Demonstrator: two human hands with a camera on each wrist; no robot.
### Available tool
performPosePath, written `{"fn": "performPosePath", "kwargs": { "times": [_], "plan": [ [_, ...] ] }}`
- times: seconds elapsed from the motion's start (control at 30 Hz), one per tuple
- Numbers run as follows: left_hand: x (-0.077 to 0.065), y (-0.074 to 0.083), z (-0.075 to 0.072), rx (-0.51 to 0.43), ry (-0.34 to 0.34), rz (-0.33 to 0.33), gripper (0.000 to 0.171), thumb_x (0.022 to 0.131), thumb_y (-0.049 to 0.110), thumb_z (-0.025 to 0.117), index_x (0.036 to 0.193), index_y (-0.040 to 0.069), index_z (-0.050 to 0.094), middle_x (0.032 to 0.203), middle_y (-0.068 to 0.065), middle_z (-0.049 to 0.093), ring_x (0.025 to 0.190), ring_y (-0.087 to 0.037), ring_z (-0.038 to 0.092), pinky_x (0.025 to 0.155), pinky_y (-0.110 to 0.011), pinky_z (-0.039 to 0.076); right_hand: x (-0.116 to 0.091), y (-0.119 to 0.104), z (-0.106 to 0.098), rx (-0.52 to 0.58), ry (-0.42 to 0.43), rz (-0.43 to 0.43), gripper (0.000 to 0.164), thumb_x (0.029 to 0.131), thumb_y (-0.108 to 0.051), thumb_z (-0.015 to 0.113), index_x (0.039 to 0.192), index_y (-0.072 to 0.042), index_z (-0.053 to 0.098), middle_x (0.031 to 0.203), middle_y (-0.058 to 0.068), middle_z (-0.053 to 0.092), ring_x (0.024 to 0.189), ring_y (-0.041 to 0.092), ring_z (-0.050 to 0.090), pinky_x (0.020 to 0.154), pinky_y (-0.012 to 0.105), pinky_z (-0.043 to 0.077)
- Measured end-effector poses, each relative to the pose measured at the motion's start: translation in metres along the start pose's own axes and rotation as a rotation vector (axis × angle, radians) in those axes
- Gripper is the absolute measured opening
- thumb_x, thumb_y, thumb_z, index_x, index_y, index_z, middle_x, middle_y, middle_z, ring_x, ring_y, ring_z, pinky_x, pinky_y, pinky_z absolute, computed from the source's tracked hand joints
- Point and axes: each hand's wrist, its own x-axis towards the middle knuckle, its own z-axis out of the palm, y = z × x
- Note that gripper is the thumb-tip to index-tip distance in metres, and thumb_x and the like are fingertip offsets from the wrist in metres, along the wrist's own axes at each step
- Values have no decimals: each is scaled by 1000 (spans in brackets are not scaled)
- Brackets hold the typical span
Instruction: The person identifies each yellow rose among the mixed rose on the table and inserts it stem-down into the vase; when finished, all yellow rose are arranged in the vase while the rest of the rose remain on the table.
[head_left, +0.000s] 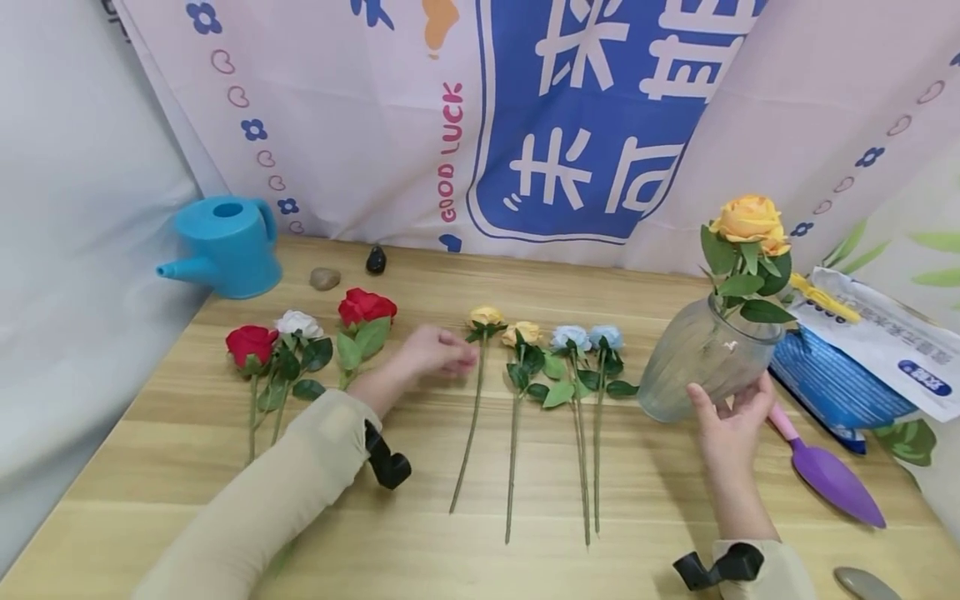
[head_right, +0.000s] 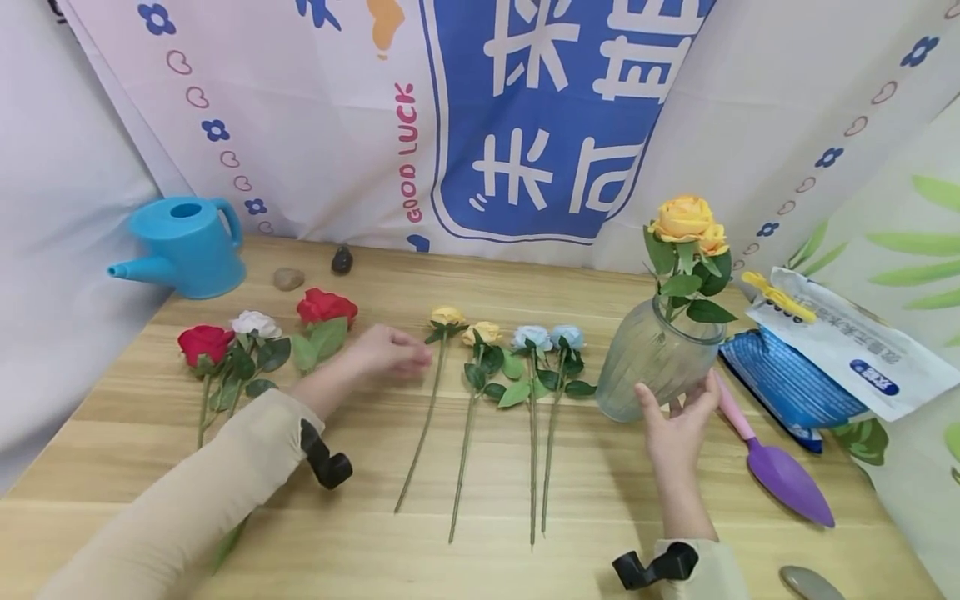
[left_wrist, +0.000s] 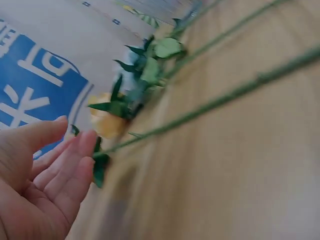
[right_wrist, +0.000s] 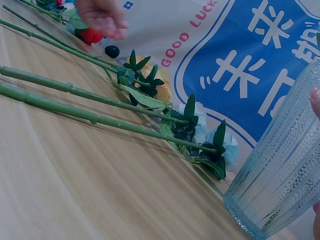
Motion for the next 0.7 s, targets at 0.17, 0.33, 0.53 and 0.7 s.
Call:
{"fn": "performPosePath", "kwargs": {
  "times": [0.17,0.33,0.53,0.7],
  "plan": [
    [-1,-20,11,109,-31,-20,16,79,10,68,91,-1,67,77,-9,68,68,-16,66,61,-28,54,0,1,-3,-16,3,10,73,76,10,64,133,-11,24,135,8,32,127,19,29,94,20,37],
    [1,-23,19,250,-11,4,14,77,16,72,80,3,69,67,-6,67,61,-14,65,55,-26,53,0,4,-2,-8,0,6,75,76,7,66,134,-11,23,135,9,32,127,20,29,96,23,36],
    [1,-22,25,427,29,54,17,73,22,75,69,8,67,56,-1,63,53,-12,62,49,-23,50,-1,6,-2,1,-7,-20,75,75,5,68,133,-12,25,134,10,34,125,21,30,93,22,37],
    [1,-21,29,498,54,91,18,72,20,76,65,9,65,53,1,62,49,-10,61,48,-22,47,-1,3,-1,-4,3,-15,73,76,9,65,133,-11,25,133,9,34,125,21,31,90,19,39]
  ]
}}
